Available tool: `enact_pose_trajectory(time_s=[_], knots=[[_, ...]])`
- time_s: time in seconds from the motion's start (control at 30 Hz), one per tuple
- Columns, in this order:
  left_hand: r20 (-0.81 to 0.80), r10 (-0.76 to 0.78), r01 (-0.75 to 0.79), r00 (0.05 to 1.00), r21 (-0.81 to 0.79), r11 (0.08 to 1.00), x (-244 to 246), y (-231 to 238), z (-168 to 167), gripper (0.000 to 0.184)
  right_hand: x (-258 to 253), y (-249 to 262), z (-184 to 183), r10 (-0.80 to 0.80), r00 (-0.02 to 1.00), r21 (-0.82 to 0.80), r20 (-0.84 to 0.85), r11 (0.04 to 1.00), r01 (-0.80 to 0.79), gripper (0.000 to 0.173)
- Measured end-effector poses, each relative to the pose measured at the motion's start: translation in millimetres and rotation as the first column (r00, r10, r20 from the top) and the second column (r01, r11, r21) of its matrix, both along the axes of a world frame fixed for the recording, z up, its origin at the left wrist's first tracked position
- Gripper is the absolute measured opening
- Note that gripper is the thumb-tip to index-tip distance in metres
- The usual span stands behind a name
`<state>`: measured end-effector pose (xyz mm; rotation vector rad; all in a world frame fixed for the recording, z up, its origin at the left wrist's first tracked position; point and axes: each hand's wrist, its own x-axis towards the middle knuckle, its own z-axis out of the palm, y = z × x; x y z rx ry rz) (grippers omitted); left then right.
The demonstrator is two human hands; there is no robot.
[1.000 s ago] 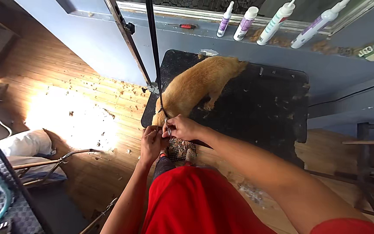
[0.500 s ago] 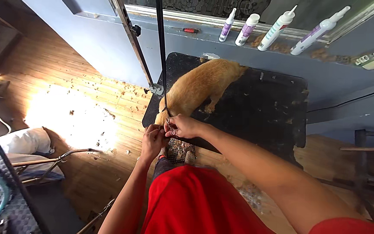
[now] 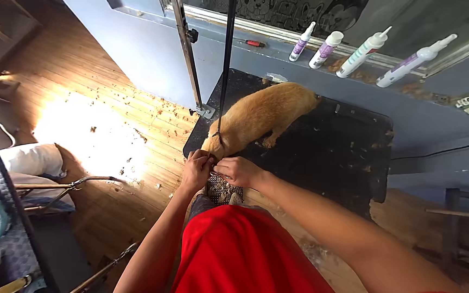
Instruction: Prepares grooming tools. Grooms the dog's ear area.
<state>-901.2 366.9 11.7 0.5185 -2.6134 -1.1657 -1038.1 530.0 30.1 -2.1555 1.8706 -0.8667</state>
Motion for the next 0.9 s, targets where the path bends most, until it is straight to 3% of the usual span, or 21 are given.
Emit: enact_pose_trajectory(time_s=[0.03,0.1,0.13,0.2,0.27,0.3,0.37,0.43,0.5,0.53,0.6,0.9], knots=[[-0.010,-0.009,0.009,1.000,-0.011,1.000,0,0,-2,0.028,1,-4,7,-0.040,0.999,0.092,0.007,0.995,0.039,0.018],[-0.035,-0.022,0.021,0.999,-0.016,1.000,-1,1,-3,0.026,6,-14,25,-0.301,0.936,0.340,0.180,0.912,0.228,0.027],[-0.043,-0.021,0.021,0.999,-0.008,1.000,-1,1,-3,0.027,6,-19,30,-0.480,0.824,0.443,0.300,0.836,0.325,0.030],[-0.051,-0.010,0.010,0.999,0.000,1.000,-3,-2,-1,0.029,3,-25,31,-0.715,0.501,0.558,0.487,0.697,0.451,0.031],[-0.044,0.000,0.000,0.999,0.010,1.000,-5,-5,1,0.031,1,-25,29,-0.740,0.249,0.568,0.625,0.650,0.506,0.028],[-0.038,0.009,-0.008,0.999,0.019,1.000,-5,-7,2,0.031,3,-23,27,-0.708,0.211,0.528,0.674,0.661,0.534,0.026],[-0.018,0.028,-0.027,0.999,0.039,0.999,-4,-11,5,0.031,11,-16,20,-0.583,0.322,0.330,0.746,0.744,0.581,0.021],[-0.010,0.035,-0.035,0.999,0.052,0.998,-3,-15,6,0.030,12,-9,8,-0.377,0.603,0.021,0.702,0.859,0.512,0.017],[-0.011,0.026,-0.025,1.000,0.055,0.998,-2,-18,6,0.030,2,-5,1,-0.191,0.861,-0.147,0.472,0.946,0.290,0.018],[-0.004,0.020,-0.020,1.000,0.057,0.998,-2,-18,5,0.030,-2,-6,0,-0.134,0.924,-0.146,0.358,0.970,0.197,0.020],[0.014,0.005,-0.006,1.000,0.068,0.998,-1,-20,5,0.030,-7,-10,4,-0.076,0.962,-0.114,0.263,0.987,0.110,0.022],[0.106,-0.053,0.042,0.993,0.104,0.994,-5,-39,18,0.033,-6,-23,12,0.007,0.980,-0.223,0.197,0.974,0.038,0.019]])
